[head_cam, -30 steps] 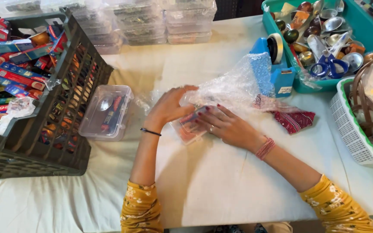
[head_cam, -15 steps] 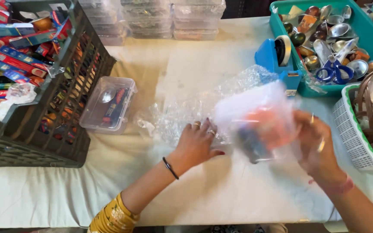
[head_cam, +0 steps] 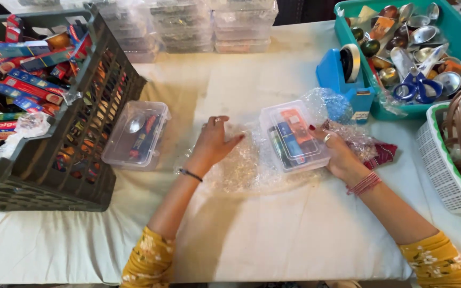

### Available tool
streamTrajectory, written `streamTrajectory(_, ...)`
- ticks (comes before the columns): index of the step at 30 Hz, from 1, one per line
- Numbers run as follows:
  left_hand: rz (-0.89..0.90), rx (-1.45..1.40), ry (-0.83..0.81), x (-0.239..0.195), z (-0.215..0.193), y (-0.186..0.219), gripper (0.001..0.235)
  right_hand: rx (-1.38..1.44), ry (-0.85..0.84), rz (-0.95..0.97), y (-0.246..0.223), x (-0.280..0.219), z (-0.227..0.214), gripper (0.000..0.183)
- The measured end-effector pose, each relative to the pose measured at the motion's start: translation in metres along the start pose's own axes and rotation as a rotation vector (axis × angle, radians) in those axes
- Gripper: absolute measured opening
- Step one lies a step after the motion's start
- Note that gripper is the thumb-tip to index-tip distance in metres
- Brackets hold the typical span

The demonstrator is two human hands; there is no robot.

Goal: The person wraps a small plastic container filled with items in bubble wrap, folds the edges, and secures it with tape. They then cut a piece of bubble wrap with scissors and wrap another container in the same manner.

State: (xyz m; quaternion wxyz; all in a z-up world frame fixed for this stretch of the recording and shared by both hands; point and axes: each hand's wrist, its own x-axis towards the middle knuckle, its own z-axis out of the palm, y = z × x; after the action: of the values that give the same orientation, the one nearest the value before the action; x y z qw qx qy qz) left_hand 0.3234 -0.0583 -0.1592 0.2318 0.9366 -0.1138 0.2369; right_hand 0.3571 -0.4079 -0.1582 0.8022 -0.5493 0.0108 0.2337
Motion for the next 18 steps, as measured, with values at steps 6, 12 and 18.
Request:
streamTrajectory(6, -0.297, -0.115, -0.327, 0.051, -0.063, 0.063, 0.024, 0.09, -0.078, -0.135, -0.037, -0.026, 0.018, 0.037)
streamTrajectory(12, 0.055, 0.401, 0.344, 0.073, -0.065, 0.059, 0.032, 0.085, -0.033, -0.119, -0.009, 0.034, 0.001, 0.038)
streamTrajectory(18, 0.205, 0.159, -0.104, -0.018, -0.055, 0.093, 0.04, 0.125, 0.08, -0.038, -0.005, 0.053, 0.007, 0.035)
